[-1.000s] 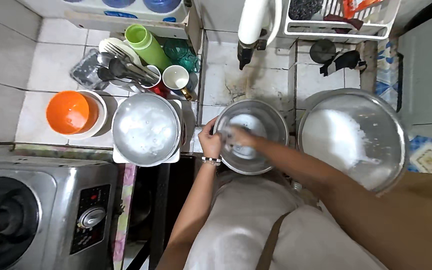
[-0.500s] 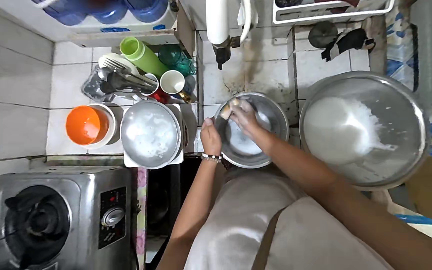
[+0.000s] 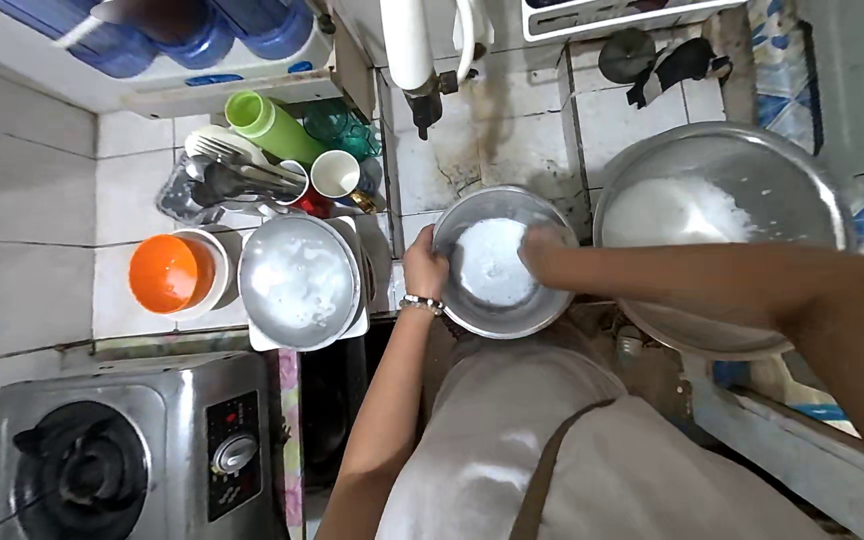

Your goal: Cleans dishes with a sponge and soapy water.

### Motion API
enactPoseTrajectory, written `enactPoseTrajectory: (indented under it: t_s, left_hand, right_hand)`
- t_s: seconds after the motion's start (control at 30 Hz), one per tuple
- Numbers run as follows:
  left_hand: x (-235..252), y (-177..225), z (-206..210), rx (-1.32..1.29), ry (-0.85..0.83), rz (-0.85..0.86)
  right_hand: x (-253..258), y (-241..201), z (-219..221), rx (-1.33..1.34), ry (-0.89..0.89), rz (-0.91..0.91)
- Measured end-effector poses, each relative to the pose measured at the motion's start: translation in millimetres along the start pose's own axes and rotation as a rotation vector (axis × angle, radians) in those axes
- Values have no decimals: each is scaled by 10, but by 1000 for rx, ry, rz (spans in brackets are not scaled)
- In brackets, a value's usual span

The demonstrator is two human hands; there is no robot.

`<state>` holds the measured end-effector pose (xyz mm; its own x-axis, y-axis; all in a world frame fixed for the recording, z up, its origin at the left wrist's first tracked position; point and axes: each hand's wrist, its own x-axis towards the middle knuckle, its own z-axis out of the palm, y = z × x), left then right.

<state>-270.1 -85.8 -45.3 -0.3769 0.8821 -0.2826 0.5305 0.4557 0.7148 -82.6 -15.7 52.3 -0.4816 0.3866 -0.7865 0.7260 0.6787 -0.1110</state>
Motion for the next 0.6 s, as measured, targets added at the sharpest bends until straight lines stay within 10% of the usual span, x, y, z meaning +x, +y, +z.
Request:
enactPoseTrajectory:
  t_s: [0.13,0.27,0.37,0.6]
  left_hand:
    - [38,-6,-3,25,-14,-24]
    - [-10,-6,-27,15,-21,-27]
    - [-35,-38,-12,-9,-4,-22]
    - [-65,-62,161,-341,224,-55]
  right_hand:
    - [962,-167,426,-108,515,-154]
    - [169,-436,-353,-117,192,-223]
    - [-387,-421,-656,420,191,45]
    - [482,54,512,148,-165,-103]
